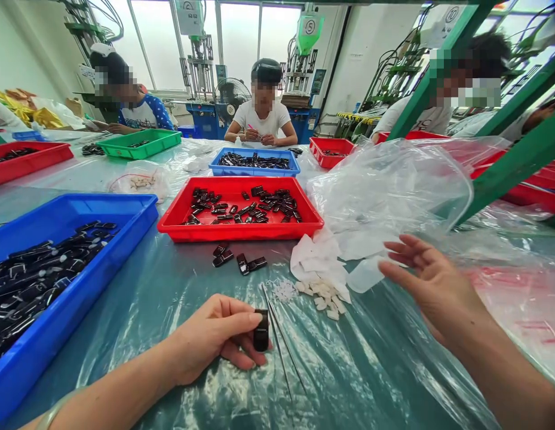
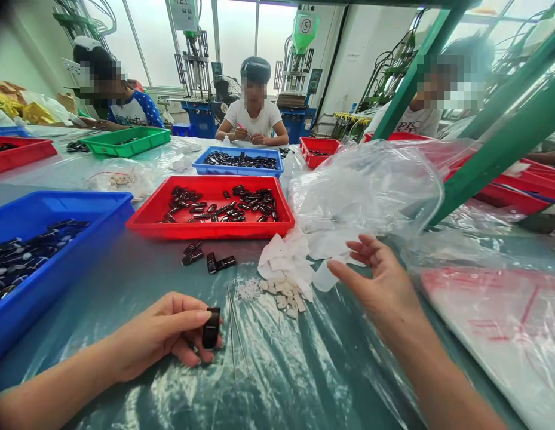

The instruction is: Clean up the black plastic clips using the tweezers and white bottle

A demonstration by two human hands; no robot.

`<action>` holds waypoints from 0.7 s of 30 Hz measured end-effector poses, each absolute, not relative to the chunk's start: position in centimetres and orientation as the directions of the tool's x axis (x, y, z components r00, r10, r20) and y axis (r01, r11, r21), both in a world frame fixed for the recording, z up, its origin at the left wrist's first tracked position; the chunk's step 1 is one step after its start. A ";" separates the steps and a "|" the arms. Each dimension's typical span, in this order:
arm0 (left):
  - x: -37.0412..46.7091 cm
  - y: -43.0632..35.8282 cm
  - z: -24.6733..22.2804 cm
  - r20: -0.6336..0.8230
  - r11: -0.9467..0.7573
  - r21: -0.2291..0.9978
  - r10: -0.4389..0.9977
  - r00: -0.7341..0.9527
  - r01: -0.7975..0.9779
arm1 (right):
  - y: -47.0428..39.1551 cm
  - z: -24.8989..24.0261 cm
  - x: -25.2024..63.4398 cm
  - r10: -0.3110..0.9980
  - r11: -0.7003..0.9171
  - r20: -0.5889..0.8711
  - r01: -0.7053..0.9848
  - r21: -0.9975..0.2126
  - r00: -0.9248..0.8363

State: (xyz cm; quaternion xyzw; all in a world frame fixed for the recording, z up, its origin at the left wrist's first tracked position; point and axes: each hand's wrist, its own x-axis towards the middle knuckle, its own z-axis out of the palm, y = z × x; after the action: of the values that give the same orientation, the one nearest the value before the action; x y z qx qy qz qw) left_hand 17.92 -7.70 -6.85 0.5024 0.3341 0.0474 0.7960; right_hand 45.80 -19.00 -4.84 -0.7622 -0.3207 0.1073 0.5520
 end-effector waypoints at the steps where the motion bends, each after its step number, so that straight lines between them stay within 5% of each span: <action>1: 17.9 -7.7 -6.9 -0.483 0.483 0.835 0.411 0.773 0.265 | -19.0 -5.1 46.0 0.631 -0.248 0.131 0.359 -0.900 0.764; 9: 17.8 -7.8 -6.9 -0.485 0.485 0.832 0.397 0.779 0.270 | -18.6 -4.9 45.0 0.779 -0.408 -0.054 0.439 -0.800 0.625; 16: 18.1 -8.8 -6.9 -0.462 0.502 0.822 0.308 0.831 0.271 | -19.5 -4.8 42.6 0.813 -0.237 0.252 0.693 -0.681 0.525; 21: 18.0 -9.5 -6.8 -0.454 0.520 0.804 0.223 0.862 0.289 | -20.8 -5.3 39.6 0.849 0.140 0.523 0.918 -0.371 0.082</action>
State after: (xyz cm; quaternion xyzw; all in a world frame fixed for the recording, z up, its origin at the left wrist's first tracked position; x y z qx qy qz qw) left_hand 18.04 -9.45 -6.80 0.4896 0.2615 -0.0196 0.8316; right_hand 39.61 -20.77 -5.25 -0.6538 -0.6756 -0.0517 0.3368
